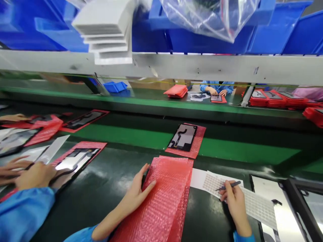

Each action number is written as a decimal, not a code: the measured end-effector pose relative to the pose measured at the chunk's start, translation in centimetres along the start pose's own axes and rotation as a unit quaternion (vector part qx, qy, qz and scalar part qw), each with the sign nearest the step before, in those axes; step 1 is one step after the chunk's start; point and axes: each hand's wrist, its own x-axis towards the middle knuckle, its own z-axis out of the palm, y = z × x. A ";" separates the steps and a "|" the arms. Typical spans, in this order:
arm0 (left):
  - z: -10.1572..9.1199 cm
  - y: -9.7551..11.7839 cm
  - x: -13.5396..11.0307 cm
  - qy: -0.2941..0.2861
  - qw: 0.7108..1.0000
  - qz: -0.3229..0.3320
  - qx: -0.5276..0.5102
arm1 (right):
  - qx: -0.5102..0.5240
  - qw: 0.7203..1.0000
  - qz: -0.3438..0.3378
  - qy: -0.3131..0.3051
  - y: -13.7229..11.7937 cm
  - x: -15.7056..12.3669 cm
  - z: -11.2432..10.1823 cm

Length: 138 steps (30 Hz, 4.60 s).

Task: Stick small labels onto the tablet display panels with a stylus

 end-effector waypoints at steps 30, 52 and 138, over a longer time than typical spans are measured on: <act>7.4 12.6 -3.1 -0.352 0.843 0.365 0.180 | -0.107 0.992 0.021 -0.057 -2.4 0.1 -1.2; 9.6 12.0 -4.2 -0.337 0.824 0.385 0.244 | -0.059 0.996 0.018 -0.060 -3.1 0.1 0.2; -0.4 5.2 8.6 -0.193 0.979 0.010 0.059 | 0.047 0.979 0.059 -0.191 -4.2 -2.3 7.8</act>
